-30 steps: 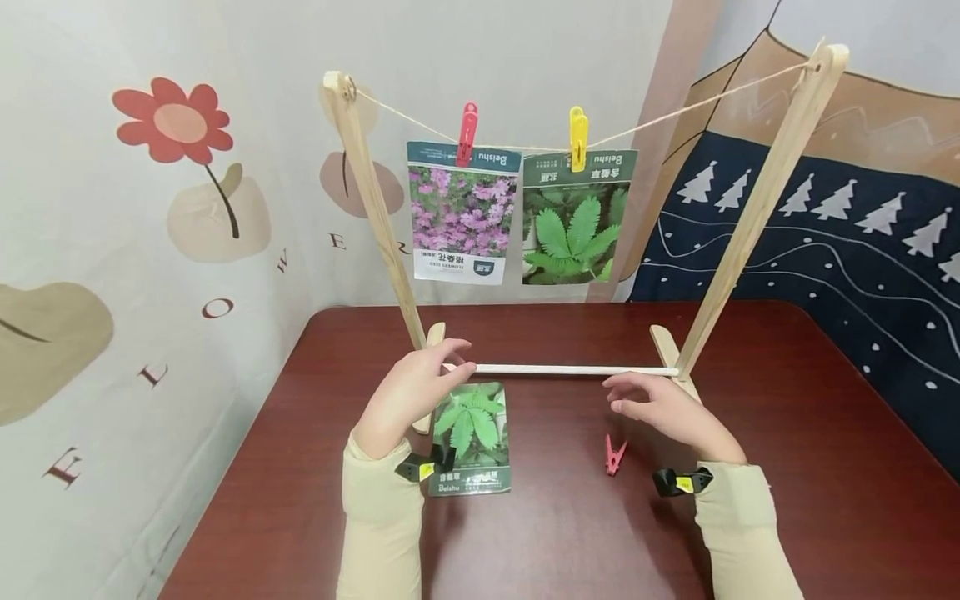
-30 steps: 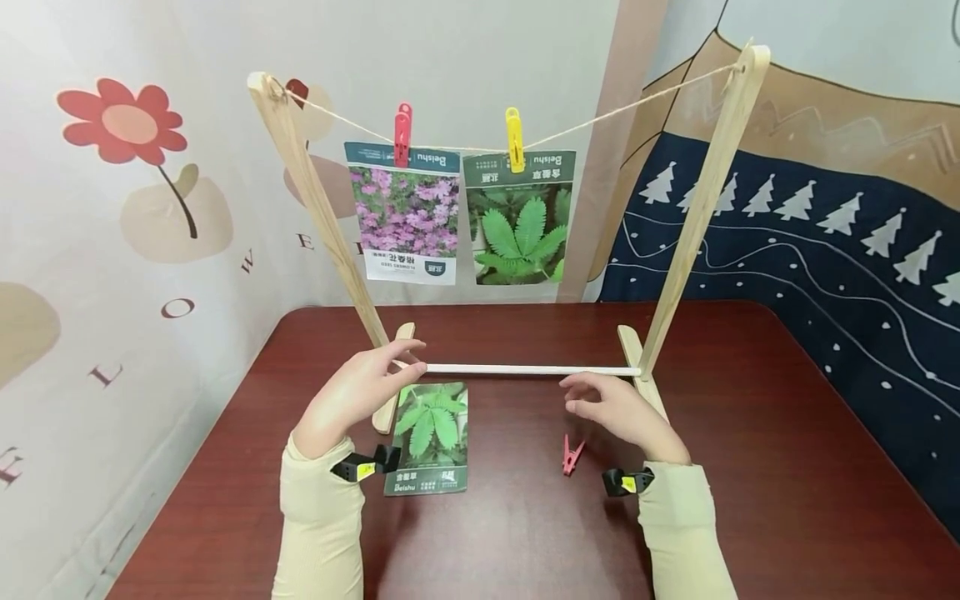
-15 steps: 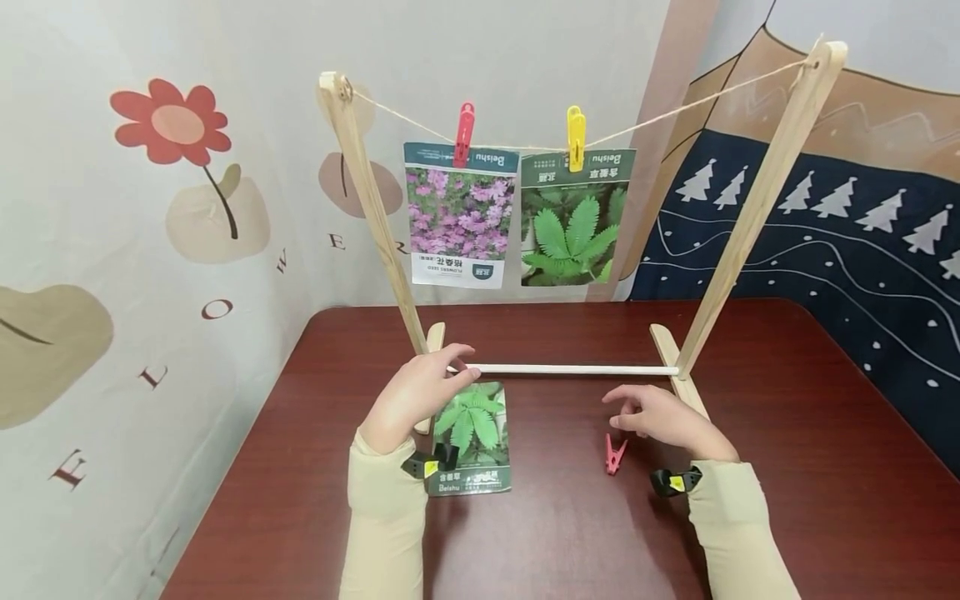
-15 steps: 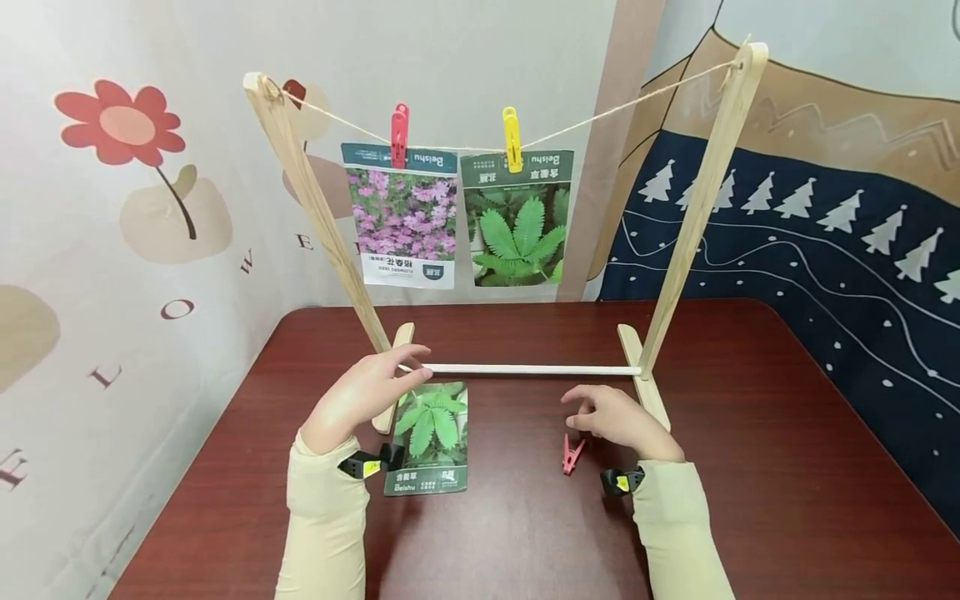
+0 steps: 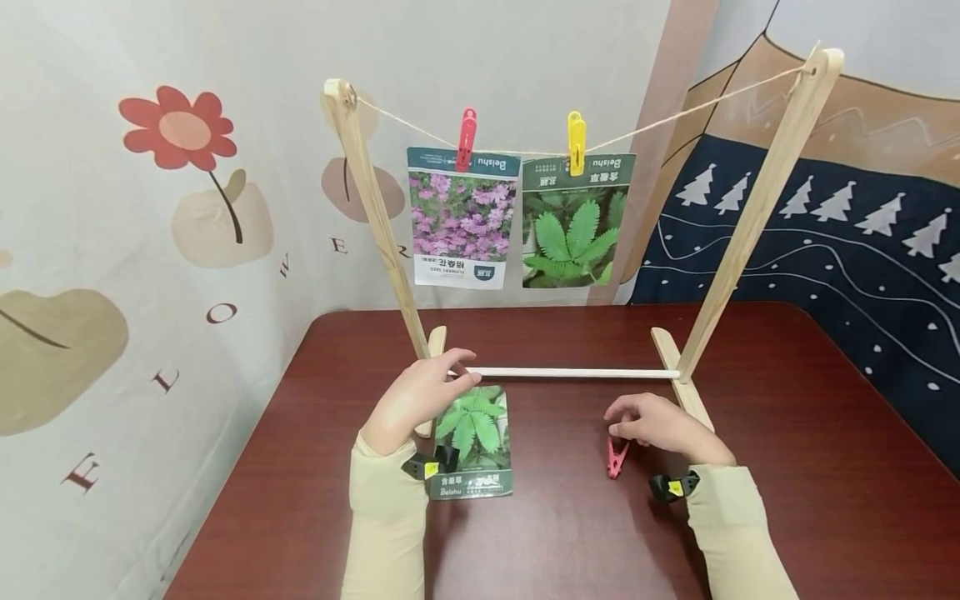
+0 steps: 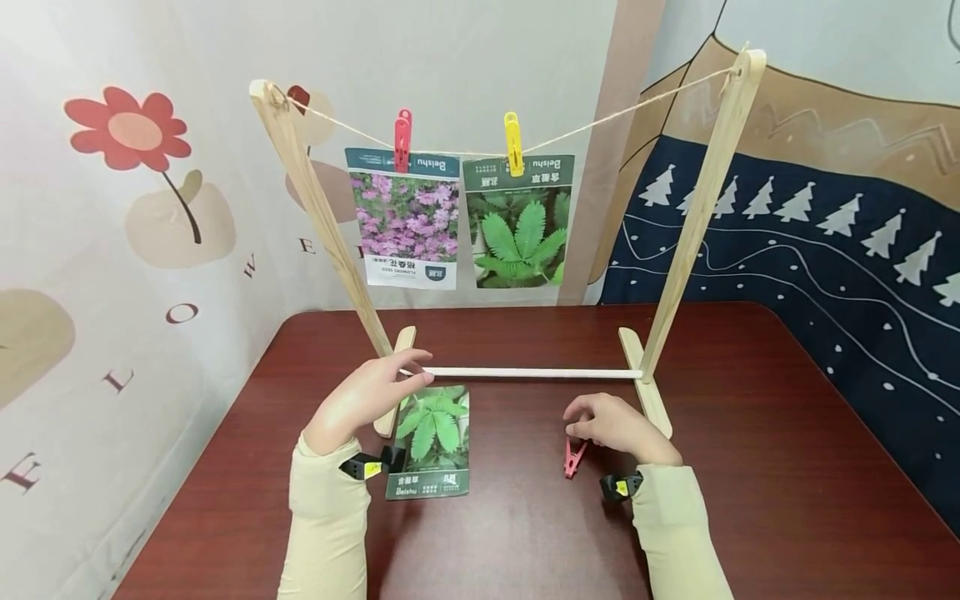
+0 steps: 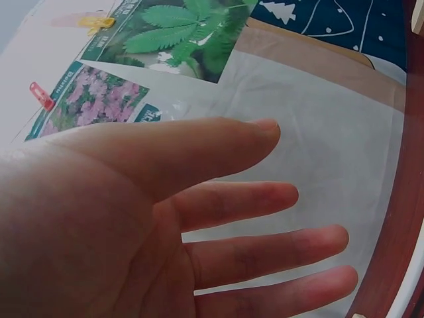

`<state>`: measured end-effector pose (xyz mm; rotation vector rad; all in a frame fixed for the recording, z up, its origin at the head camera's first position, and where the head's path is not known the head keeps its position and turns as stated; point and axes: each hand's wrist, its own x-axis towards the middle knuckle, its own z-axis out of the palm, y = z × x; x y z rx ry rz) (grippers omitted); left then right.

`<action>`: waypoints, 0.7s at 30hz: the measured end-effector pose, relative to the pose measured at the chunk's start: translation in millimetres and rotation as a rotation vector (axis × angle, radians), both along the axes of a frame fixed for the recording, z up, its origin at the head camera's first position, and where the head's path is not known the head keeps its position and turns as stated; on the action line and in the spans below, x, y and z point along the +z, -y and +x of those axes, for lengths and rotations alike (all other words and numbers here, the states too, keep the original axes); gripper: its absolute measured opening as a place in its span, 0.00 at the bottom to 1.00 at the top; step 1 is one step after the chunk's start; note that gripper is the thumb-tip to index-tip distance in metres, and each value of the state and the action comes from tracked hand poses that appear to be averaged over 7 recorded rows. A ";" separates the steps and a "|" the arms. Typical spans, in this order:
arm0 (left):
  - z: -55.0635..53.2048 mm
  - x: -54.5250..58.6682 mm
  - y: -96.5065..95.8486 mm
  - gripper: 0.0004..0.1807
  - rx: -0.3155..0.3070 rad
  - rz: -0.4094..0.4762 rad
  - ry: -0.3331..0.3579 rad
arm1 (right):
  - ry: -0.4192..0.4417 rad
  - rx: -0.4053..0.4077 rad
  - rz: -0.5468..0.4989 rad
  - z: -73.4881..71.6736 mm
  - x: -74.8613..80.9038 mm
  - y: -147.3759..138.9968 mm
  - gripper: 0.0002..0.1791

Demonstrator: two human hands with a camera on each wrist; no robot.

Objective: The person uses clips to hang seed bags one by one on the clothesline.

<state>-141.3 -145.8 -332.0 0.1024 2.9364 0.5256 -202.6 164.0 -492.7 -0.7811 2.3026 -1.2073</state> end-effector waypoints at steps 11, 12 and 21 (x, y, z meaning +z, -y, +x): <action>-6.0 -9.7 2.9 0.21 -0.003 0.008 0.022 | 0.063 0.079 -0.036 1.0 -5.0 -4.5 0.07; -6.7 -11.5 3.5 0.21 -0.006 0.008 0.027 | 0.072 0.086 -0.038 1.2 -5.3 -5.0 0.07; -12.3 -28.7 7.0 0.20 0.016 0.005 0.067 | 0.078 0.109 -0.057 4.6 -4.2 -8.7 0.10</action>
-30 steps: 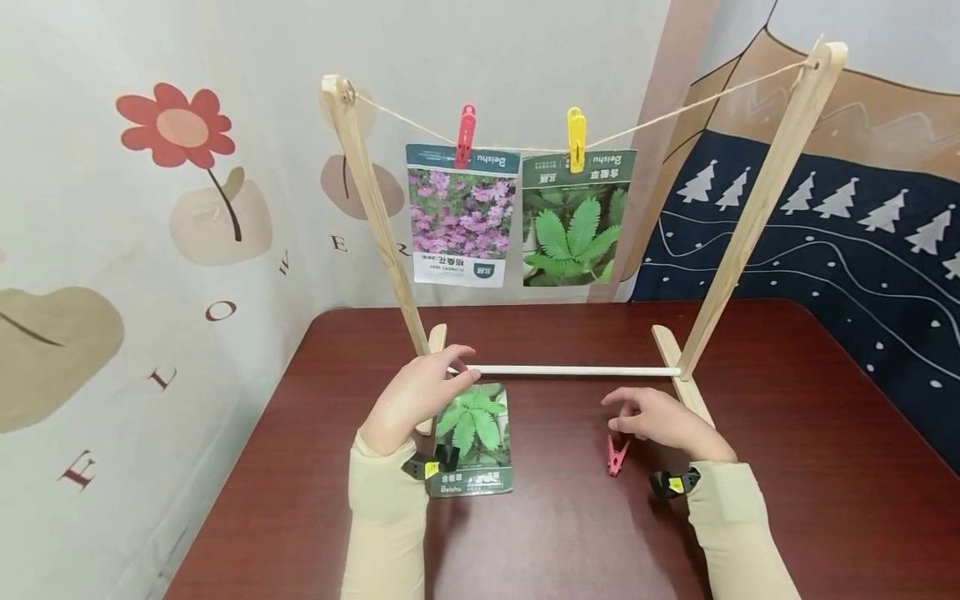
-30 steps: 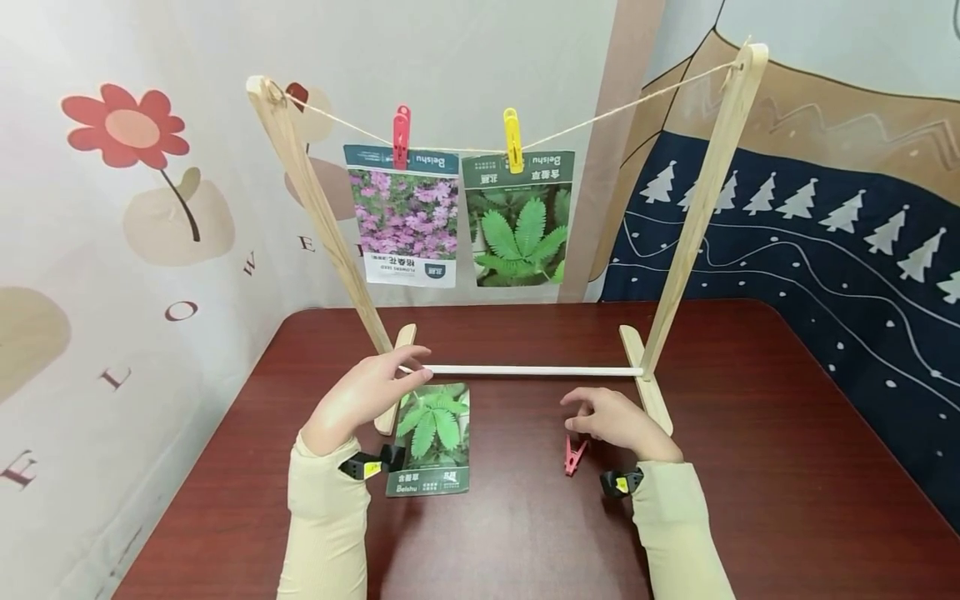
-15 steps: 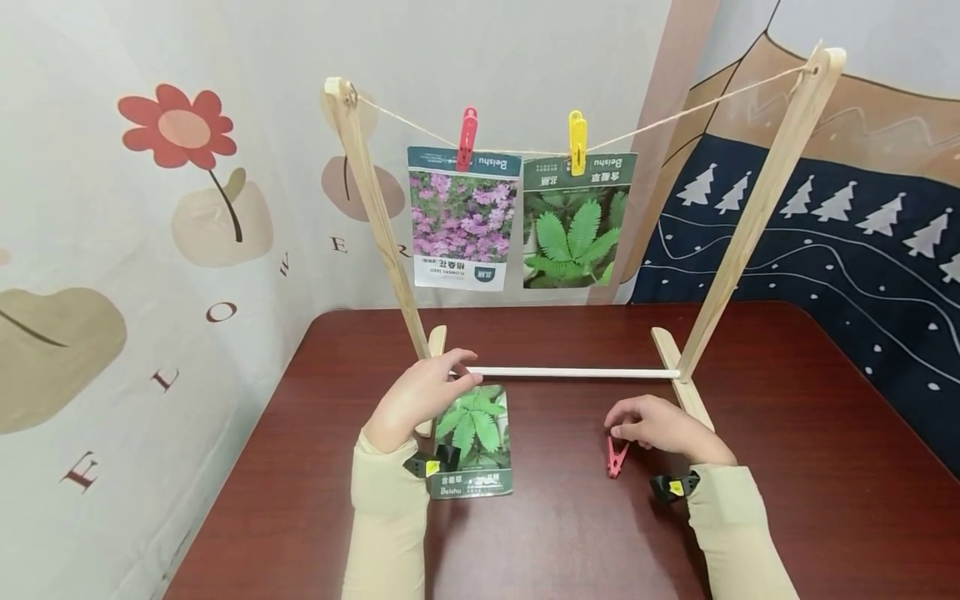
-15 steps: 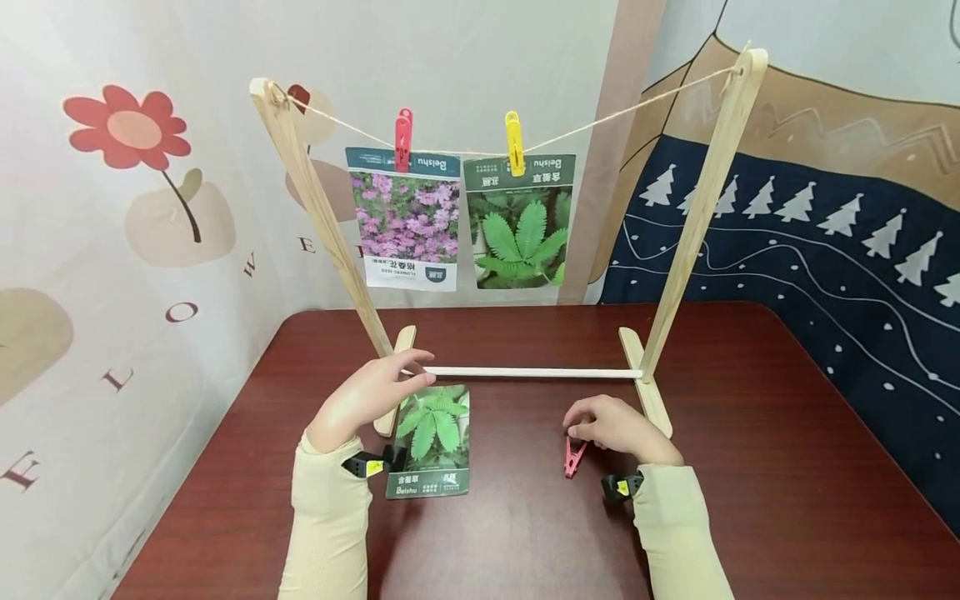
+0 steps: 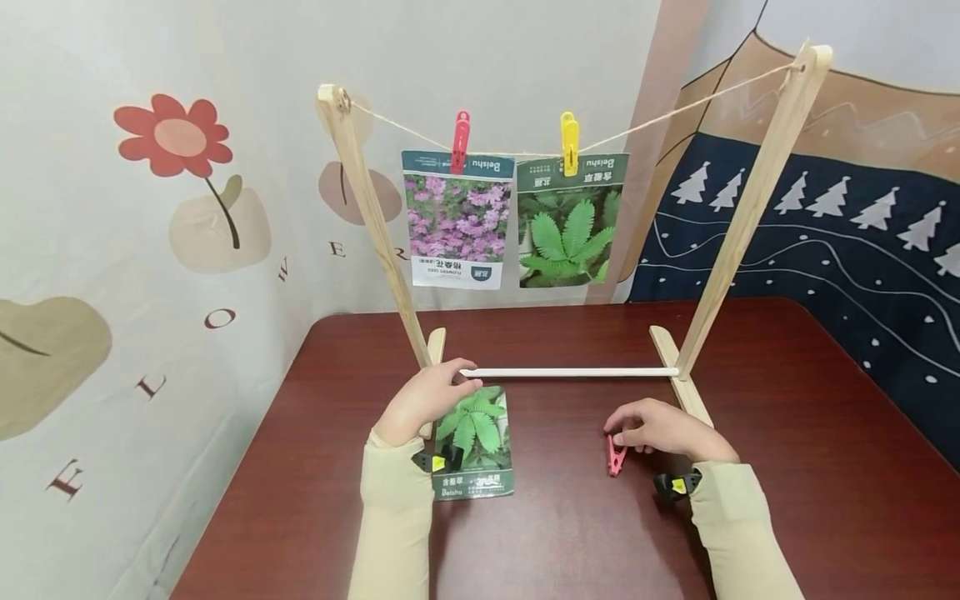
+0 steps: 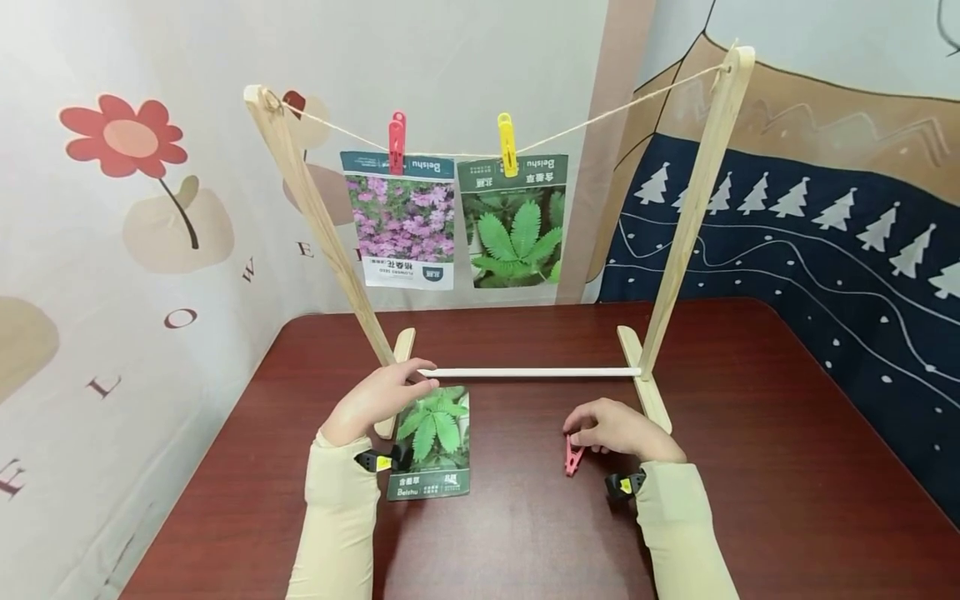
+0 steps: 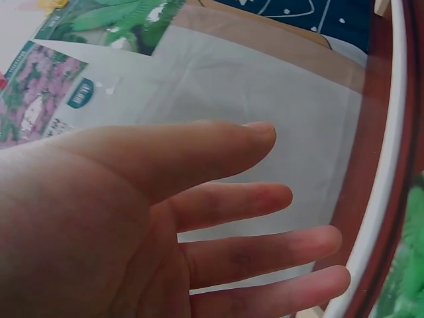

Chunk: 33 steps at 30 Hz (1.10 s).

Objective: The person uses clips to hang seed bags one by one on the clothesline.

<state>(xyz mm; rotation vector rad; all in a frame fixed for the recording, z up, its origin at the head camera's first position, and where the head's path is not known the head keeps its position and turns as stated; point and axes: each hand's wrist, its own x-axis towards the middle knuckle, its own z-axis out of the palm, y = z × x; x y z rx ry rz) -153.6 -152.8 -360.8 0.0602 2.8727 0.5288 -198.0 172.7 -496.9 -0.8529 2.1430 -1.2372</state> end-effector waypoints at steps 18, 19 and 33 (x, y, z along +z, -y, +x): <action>-14.1 -31.6 7.0 0.25 -0.021 -0.056 -0.001 | 0.028 -0.004 -0.006 -0.8 -2.2 0.6 0.13; -14.7 -33.0 7.1 0.25 -0.025 -0.062 0.001 | 0.026 -0.002 -0.007 -0.6 -2.0 0.3 0.13; -13.0 -44.8 9.2 0.21 -0.038 -0.106 0.049 | -0.184 0.038 0.037 1.1 -1.6 -2.4 0.20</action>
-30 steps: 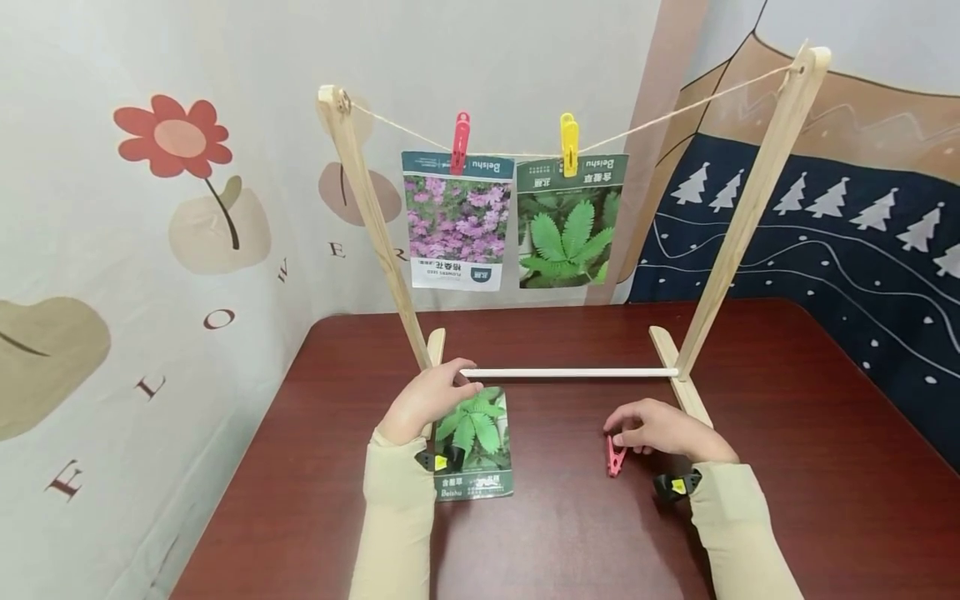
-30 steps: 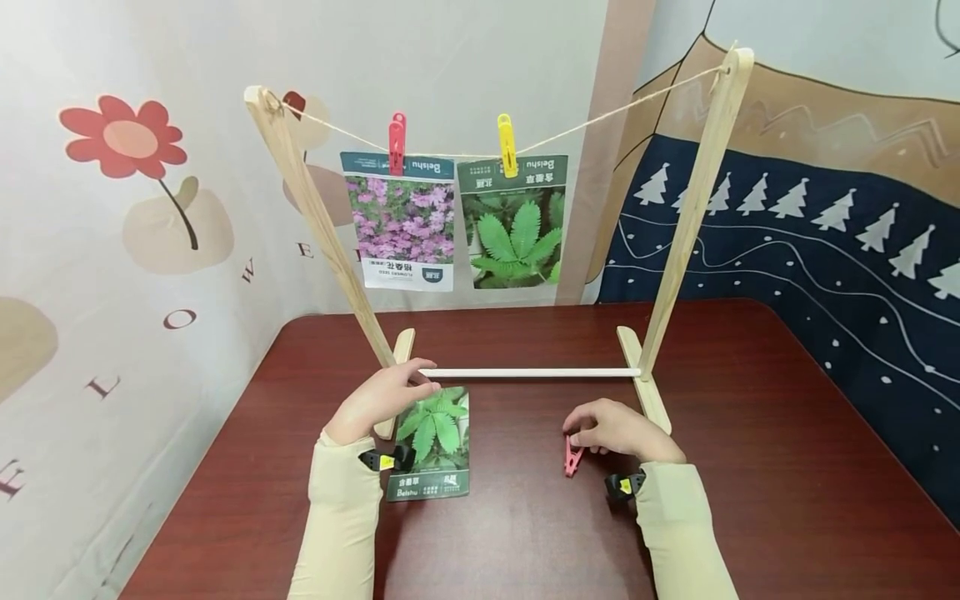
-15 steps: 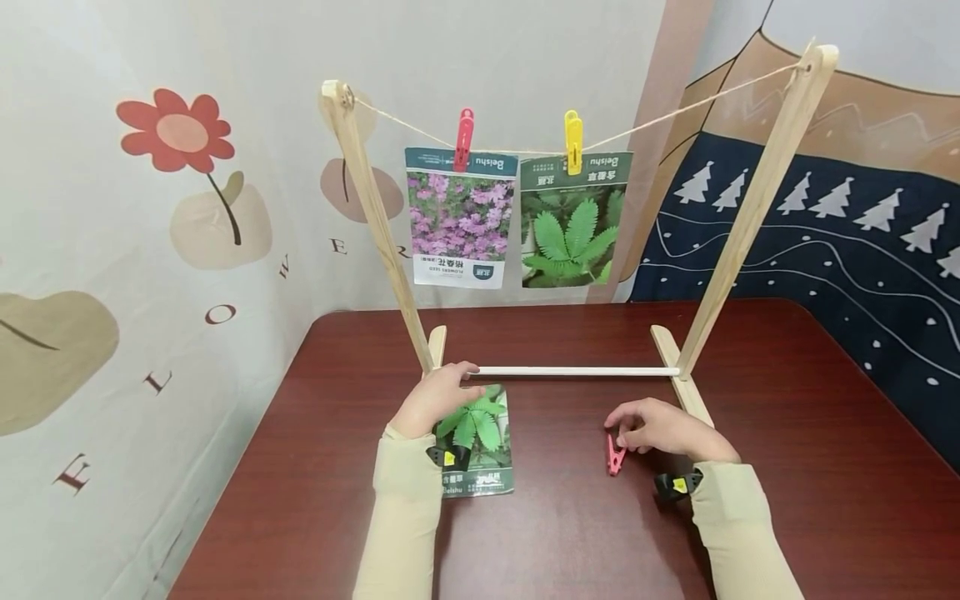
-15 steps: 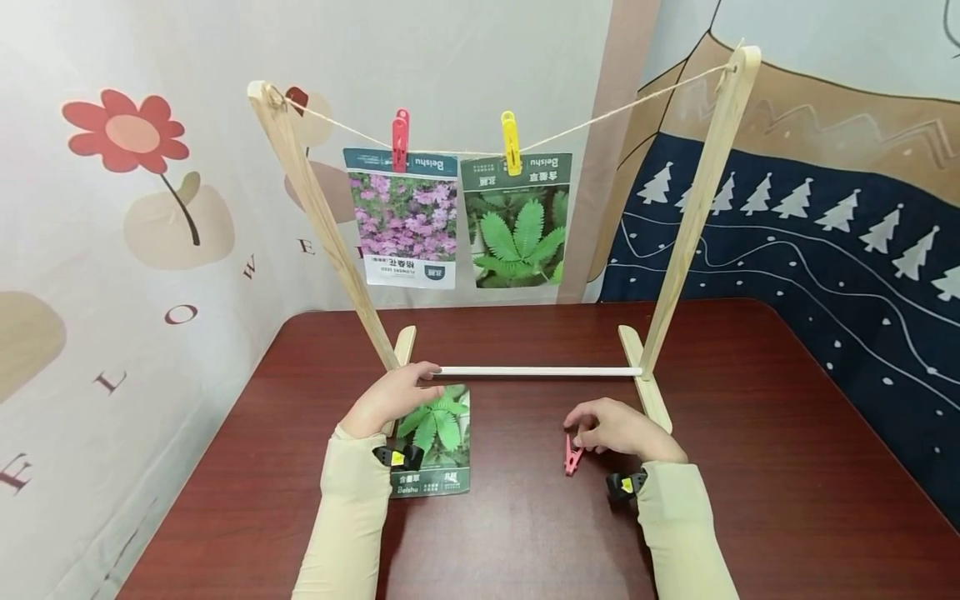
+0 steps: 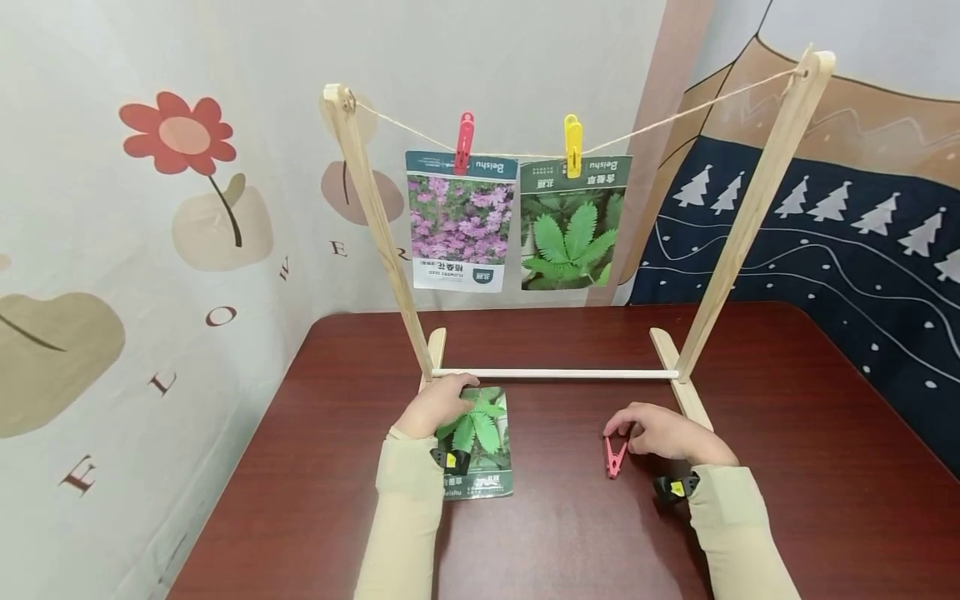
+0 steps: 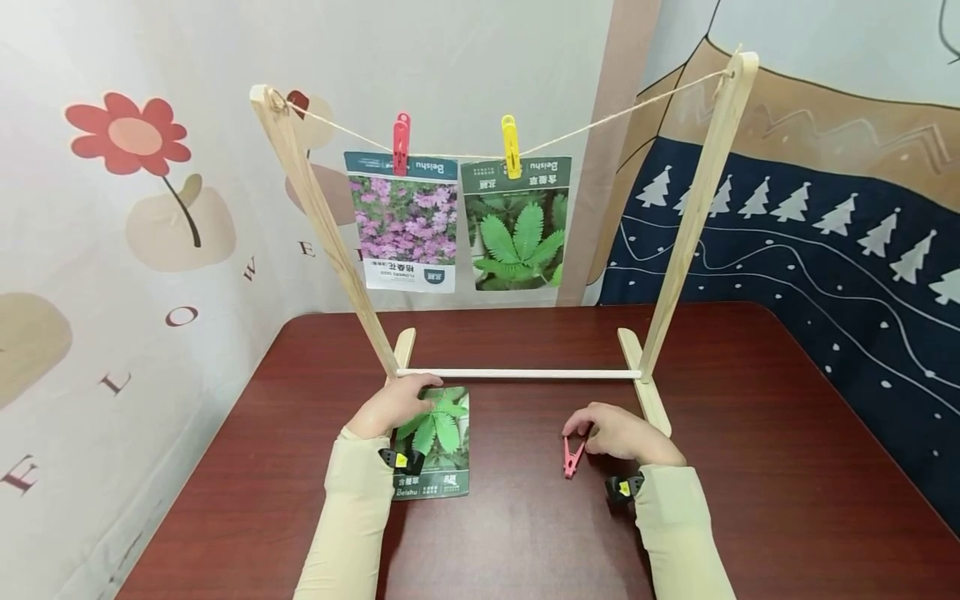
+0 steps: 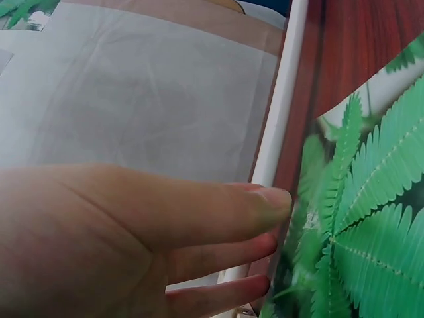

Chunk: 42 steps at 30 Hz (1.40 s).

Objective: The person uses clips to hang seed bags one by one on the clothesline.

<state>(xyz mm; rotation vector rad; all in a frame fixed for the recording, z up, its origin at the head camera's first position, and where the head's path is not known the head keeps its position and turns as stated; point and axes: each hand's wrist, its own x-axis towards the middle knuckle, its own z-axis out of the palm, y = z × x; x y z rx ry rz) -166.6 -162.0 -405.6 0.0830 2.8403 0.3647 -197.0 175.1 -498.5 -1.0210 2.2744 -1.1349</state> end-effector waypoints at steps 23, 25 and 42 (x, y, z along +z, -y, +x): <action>0.5 -7.3 -10.9 0.32 0.053 -0.102 0.035 | 0.025 0.087 -0.082 1.4 -7.5 1.5 0.25; 0.9 -8.2 -12.5 0.33 0.063 -0.127 0.033 | 0.022 0.082 -0.075 1.5 -6.9 1.7 0.24; 3.2 -11.4 -21.6 0.36 0.036 -0.190 0.018 | 0.012 0.038 -0.022 -1.4 -4.9 4.2 0.17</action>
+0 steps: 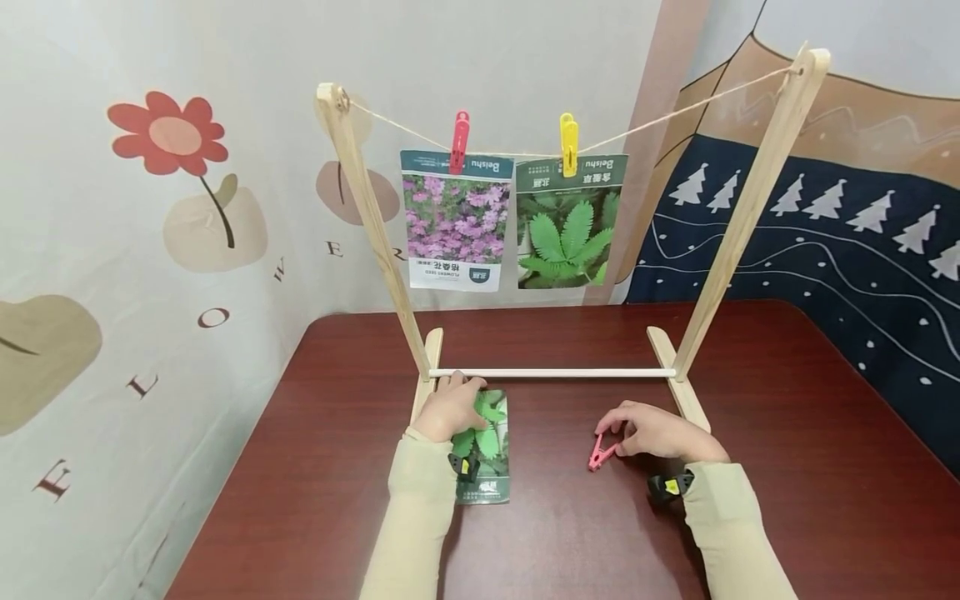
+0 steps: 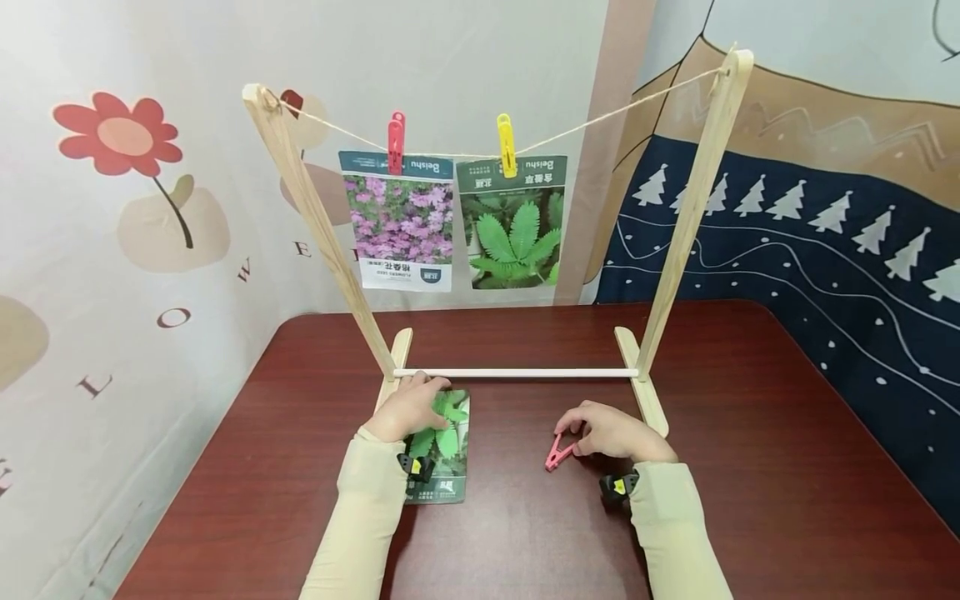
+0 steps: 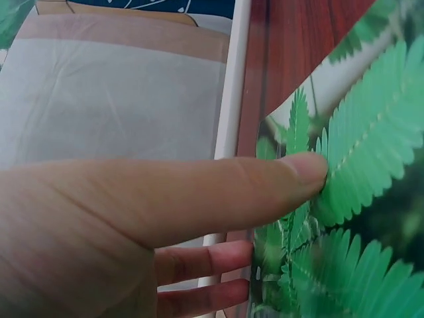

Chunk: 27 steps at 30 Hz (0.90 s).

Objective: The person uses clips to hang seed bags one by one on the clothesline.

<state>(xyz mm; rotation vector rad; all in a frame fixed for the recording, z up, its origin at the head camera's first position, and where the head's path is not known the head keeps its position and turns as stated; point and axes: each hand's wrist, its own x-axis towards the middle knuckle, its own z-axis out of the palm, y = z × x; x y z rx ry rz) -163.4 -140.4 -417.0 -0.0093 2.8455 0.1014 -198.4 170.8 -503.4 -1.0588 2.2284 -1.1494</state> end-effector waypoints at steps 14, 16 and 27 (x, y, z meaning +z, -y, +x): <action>-0.9 -2.0 -7.1 0.36 0.013 0.035 0.053 | 0.048 -0.064 0.033 0.5 1.8 -2.9 0.15; -1.6 -1.4 -7.5 0.37 0.016 0.040 0.062 | 0.066 -0.072 0.027 0.1 2.4 -4.0 0.15; -2.5 -2.7 -10.3 0.32 -0.043 0.053 0.028 | 0.198 -0.134 -0.028 -4.9 -0.6 -10.4 0.15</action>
